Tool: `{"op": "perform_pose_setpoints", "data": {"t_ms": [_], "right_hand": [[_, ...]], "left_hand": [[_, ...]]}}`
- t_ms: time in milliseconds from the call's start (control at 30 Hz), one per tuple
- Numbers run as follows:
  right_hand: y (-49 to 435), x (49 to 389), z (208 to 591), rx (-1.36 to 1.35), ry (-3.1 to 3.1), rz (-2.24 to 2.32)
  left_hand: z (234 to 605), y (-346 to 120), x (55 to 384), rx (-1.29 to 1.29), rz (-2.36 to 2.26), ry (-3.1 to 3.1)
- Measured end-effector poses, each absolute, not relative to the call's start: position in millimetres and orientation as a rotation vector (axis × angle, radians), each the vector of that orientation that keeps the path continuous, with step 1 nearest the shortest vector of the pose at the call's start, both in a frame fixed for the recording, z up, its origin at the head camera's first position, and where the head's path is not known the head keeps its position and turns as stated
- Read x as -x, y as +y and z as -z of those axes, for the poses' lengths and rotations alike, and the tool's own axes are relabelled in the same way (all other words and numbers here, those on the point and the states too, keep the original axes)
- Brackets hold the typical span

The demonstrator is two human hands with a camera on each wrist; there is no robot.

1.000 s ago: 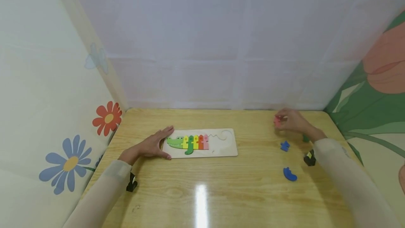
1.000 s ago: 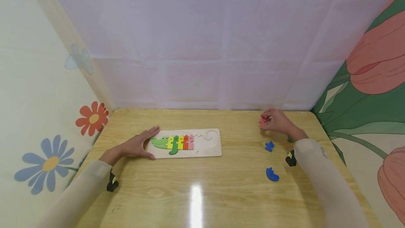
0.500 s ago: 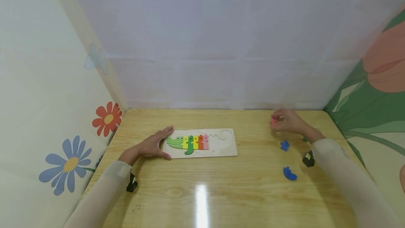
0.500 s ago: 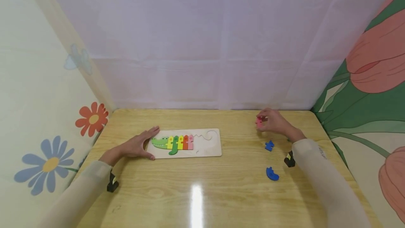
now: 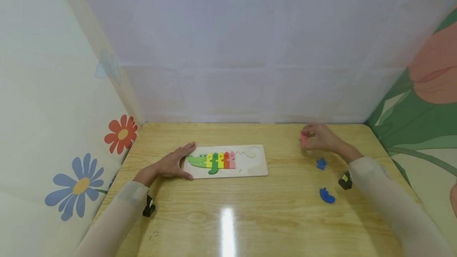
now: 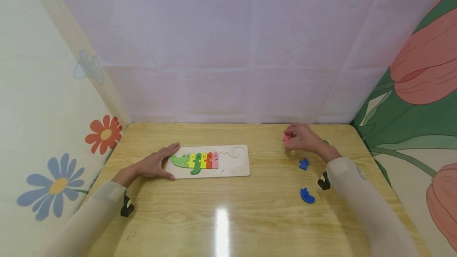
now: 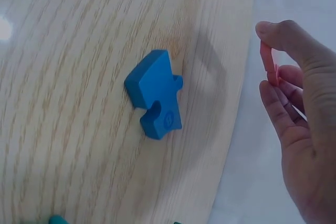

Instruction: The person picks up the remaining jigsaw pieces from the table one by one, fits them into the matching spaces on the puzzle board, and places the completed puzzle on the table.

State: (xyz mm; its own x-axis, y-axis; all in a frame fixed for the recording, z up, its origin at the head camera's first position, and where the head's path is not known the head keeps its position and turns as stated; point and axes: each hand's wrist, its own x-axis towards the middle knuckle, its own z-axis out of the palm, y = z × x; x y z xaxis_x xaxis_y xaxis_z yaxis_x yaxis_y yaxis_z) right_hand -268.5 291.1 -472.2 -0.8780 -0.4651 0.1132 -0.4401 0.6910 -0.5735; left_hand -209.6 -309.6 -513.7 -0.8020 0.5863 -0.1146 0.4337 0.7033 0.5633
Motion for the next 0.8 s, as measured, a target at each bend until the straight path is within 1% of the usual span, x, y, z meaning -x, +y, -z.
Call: {"op": "perform_pose_setpoints", "data": {"t_ms": [267, 800], "right_hand": [[281, 266, 472, 0.763, 2.845, 0.931], [259, 258, 467, 0.973, 2.858, 0.809]], "left_hand": [[514, -310, 211, -0.805, -0.76, 2.623], [517, -312, 211, -0.808, -0.757, 2.628]]}}
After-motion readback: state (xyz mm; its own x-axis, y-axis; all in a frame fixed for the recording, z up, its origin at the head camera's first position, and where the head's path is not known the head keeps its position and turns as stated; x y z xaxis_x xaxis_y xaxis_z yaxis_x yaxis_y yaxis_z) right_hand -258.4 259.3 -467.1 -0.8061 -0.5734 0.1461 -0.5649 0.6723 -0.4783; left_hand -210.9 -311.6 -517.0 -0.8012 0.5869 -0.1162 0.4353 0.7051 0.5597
